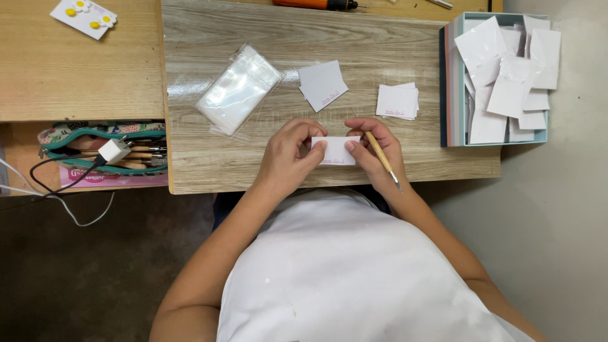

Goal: The person uses a pointed tool to punch holes in small white paper cards at a workbench. They repeatedly pick up a card, position it, puncture it, and place it into a stack or box.

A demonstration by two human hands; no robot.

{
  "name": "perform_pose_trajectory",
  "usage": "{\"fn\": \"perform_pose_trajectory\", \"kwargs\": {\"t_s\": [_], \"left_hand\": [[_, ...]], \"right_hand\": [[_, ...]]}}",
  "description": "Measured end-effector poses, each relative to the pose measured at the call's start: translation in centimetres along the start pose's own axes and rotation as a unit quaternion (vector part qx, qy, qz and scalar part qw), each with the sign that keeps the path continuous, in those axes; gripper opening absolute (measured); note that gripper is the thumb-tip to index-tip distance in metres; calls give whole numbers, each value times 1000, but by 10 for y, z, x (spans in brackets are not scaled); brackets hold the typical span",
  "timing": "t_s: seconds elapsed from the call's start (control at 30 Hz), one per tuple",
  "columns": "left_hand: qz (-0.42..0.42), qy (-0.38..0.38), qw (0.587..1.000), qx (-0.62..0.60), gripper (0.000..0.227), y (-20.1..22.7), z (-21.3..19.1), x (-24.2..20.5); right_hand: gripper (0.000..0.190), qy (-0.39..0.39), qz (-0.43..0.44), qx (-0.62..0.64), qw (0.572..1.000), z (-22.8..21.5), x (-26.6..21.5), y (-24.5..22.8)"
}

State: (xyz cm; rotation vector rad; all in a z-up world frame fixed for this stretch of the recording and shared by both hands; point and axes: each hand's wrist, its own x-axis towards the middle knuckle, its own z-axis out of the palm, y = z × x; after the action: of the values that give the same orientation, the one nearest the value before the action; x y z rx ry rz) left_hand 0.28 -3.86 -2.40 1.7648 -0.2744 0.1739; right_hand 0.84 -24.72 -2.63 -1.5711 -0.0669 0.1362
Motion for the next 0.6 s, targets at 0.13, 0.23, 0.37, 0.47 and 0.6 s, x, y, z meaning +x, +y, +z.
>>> {"fn": "perform_pose_trajectory", "kwargs": {"t_s": [0.13,0.23,0.37,0.47,0.6], "left_hand": [[-20,-4,1000,-13,6,-6,1,-2],[-31,2,999,-10,10,-1,-5,-2],[32,-39,995,86,39,25,-22,4],[117,-59,974,186,57,26,-25,6],[168,-55,950,257,45,14,-22,8]], "right_hand": [[35,-8,-8,-13,1000,-1,1,-3],[38,-5,5,-25,1000,-3,4,4],[38,4,1,-28,1000,-1,8,-2],[39,13,2,-23,1000,-1,11,-1],[40,26,10,-10,1000,-1,13,-1]]}}
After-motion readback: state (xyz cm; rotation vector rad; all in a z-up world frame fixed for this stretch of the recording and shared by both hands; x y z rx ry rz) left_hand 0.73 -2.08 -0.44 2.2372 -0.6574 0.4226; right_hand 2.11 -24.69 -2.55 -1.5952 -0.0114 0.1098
